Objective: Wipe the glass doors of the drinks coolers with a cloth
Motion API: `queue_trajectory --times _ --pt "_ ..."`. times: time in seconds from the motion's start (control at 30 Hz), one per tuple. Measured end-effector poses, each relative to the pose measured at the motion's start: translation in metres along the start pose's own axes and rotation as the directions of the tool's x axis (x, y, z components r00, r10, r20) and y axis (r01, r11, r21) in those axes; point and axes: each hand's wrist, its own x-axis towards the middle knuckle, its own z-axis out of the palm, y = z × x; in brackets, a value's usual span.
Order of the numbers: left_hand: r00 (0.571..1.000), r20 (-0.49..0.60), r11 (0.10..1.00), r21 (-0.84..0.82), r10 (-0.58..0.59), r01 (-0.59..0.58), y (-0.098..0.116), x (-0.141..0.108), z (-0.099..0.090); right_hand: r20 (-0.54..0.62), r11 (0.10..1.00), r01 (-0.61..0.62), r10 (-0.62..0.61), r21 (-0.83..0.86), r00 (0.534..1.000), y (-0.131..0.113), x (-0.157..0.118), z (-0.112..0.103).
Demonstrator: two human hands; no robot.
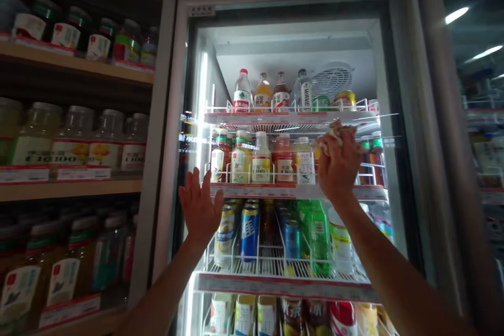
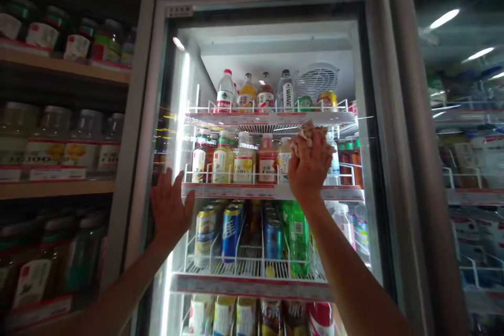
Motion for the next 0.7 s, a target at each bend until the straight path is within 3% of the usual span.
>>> queue_trajectory --times 0.1,0.17,0.2,0.23,0.27,0.3,0.4,0.47,0.5,0.57,0.63,0.7 --pt "1.000 0.010 1.000 -0.008 -0.007 0.007 0.000 0.000 -0.001 0.149 0.976 0.200 -0.211 0.086 0.966 -0.049 -0.030 0.004" --pt "1.000 0.019 1.000 -0.013 -0.010 0.010 0.000 0.001 -0.002 0.270 0.891 0.411 -0.450 0.191 0.851 -0.081 -0.056 0.003" --pt "1.000 0.021 1.000 -0.016 -0.010 0.011 -0.001 0.001 -0.002 0.308 0.856 0.466 -0.516 0.224 0.799 -0.089 -0.066 0.001" --pt "1.000 0.026 1.000 -0.018 -0.009 0.009 -0.001 0.001 -0.003 0.324 0.841 0.488 -0.541 0.234 0.776 -0.088 -0.072 -0.003" --pt "1.000 0.030 1.000 -0.020 -0.005 0.005 -0.002 0.001 -0.003 0.321 0.851 0.478 -0.524 0.215 0.789 -0.079 -0.075 -0.008" --pt "0.999 0.035 1.000 -0.021 0.001 0.000 -0.002 0.001 -0.003 0.296 0.882 0.440 -0.472 0.171 0.830 -0.061 -0.074 -0.014" --pt "0.999 0.037 1.000 -0.023 0.012 -0.011 -0.003 -0.001 -0.003 0.099 0.972 0.234 -0.230 -0.027 0.968 0.013 -0.058 -0.035" --pt "0.999 0.031 1.000 -0.020 0.011 -0.011 -0.002 -0.001 -0.003 -0.037 0.992 0.069 -0.073 -0.108 0.997 0.051 -0.052 -0.045" --pt "1.000 0.029 1.000 -0.017 0.011 -0.011 -0.002 -0.001 -0.003 -0.079 0.992 0.018 -0.028 -0.122 0.996 0.058 -0.053 -0.048" --pt "0.999 0.030 1.000 -0.013 0.011 -0.011 -0.002 -0.001 -0.003 -0.062 0.994 0.013 -0.020 -0.107 0.998 0.048 -0.068 -0.051" --pt "1.000 0.024 1.000 -0.011 0.015 -0.015 -0.003 -0.001 -0.003 0.067 0.992 0.116 -0.112 -0.049 0.991 0.018 -0.091 -0.050" --pt "0.999 0.023 1.000 -0.019 0.026 -0.025 -0.004 0.000 -0.003 0.210 0.973 0.228 -0.230 0.034 0.950 -0.009 -0.110 -0.050"
